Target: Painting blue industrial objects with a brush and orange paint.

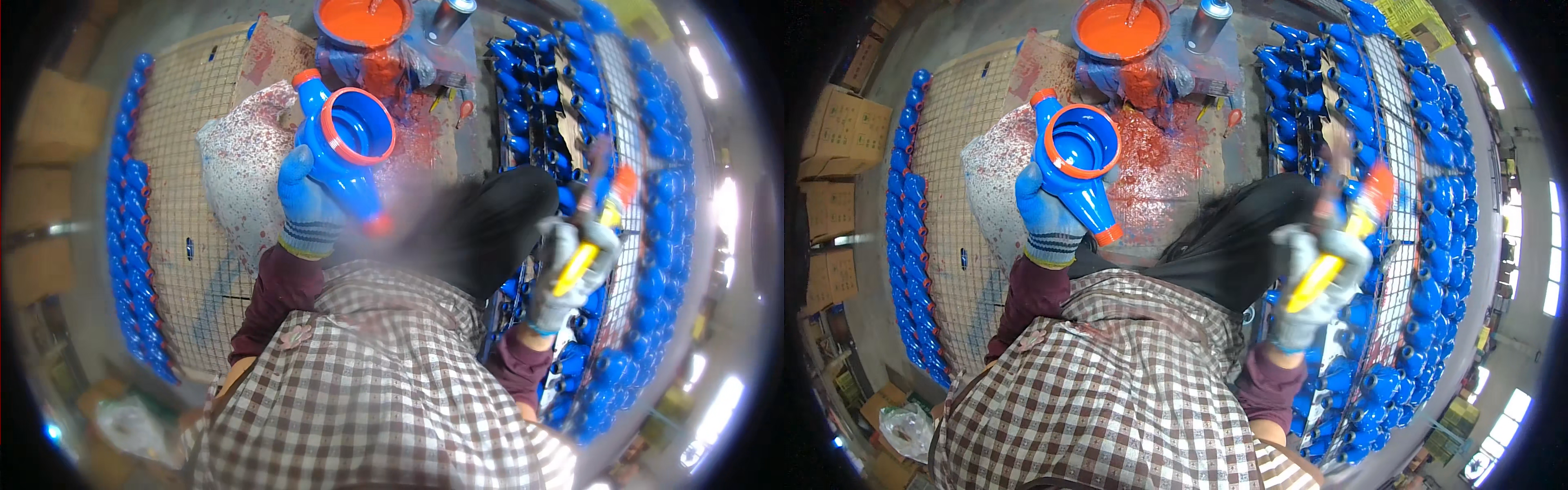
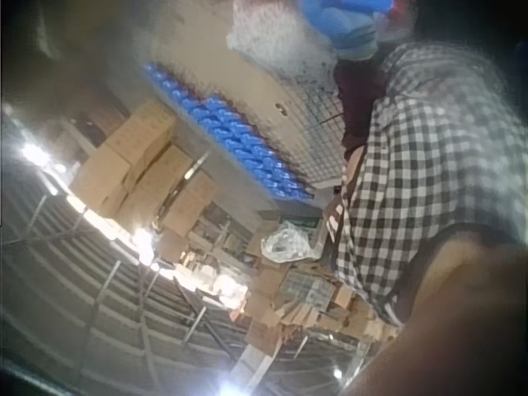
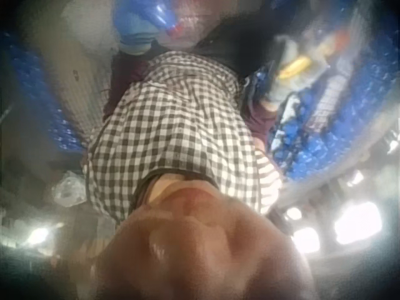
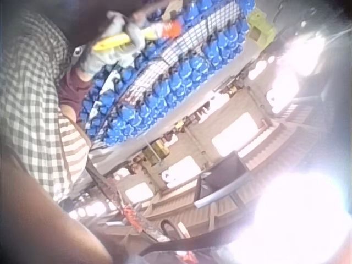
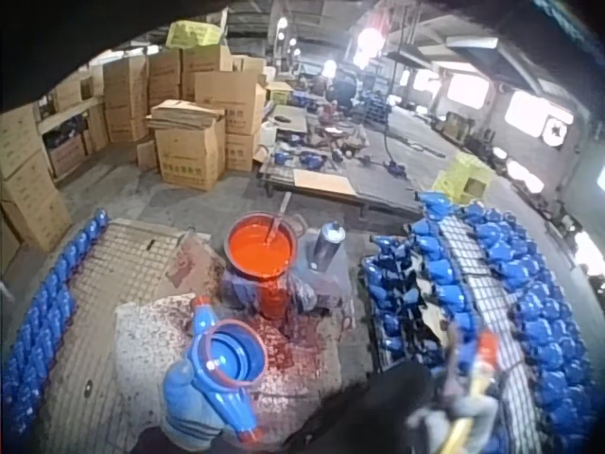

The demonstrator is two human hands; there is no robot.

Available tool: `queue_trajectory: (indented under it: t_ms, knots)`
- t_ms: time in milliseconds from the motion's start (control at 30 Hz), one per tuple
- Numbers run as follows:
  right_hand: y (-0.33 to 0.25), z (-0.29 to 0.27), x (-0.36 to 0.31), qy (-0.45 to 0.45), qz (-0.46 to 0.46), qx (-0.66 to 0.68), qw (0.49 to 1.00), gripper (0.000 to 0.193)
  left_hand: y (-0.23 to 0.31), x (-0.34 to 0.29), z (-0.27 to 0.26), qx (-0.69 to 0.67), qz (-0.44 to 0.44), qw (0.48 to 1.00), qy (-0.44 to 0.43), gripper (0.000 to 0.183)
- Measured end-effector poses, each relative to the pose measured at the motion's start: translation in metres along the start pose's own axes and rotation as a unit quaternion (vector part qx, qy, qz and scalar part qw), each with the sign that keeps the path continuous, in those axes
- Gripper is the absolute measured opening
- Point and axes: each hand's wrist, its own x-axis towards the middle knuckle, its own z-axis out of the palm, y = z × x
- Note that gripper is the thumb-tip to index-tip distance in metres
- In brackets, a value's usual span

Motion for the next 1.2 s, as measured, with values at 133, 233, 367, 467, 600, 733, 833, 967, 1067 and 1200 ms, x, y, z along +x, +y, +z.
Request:
queue_trajectory:
  t_ms: [133,233,367,467,600,733,833,967,1067,1200]
  knots:
    - [-0.002,0.037,-0.025,-0.140,0.080,0.209,0.964,0.030,0.004,-0.007,-0.002,0.065,0.017,0.998,0.004,0.079]
    - [-0.008,0.050,-0.033,-0.206,0.104,0.255,0.939,0.029,0.014,-0.019,-0.004,0.130,0.034,0.991,0.011,0.081]
    - [-0.009,0.051,-0.037,-0.230,0.110,0.167,0.952,0.025,0.019,-0.026,0.011,0.174,0.031,0.984,0.011,0.088]
    - [-0.011,0.054,-0.037,-0.216,0.074,0.129,0.965,0.025,0.016,-0.029,0.015,0.193,0.060,0.979,0.013,0.091]
    - [-0.005,0.059,-0.039,-0.199,0.067,0.097,0.973,0.024,0.015,-0.023,0.021,0.180,0.095,0.979,0.017,0.101]
    - [-0.016,0.065,-0.034,-0.196,0.145,0.173,0.954,0.021,0.013,-0.024,0.019,0.184,0.091,0.979,-0.001,0.103]
    - [-0.009,0.059,-0.031,-0.223,0.061,0.094,0.968,0.020,0.016,-0.024,0.018,0.149,0.066,0.987,-0.005,0.103]
    - [-0.016,0.059,-0.024,-0.241,0.076,0.073,0.965,0.020,0.014,-0.031,0.005,0.215,0.067,0.974,0.025,0.097]
    - [-0.010,0.054,-0.023,-0.249,0.069,0.051,0.965,0.019,0.015,-0.031,-0.002,0.193,0.047,0.980,0.031,0.094]
    - [-0.008,0.059,-0.024,-0.210,0.069,0.108,0.969,0.019,0.012,-0.025,-0.049,0.464,0.039,0.885,-0.025,0.092]
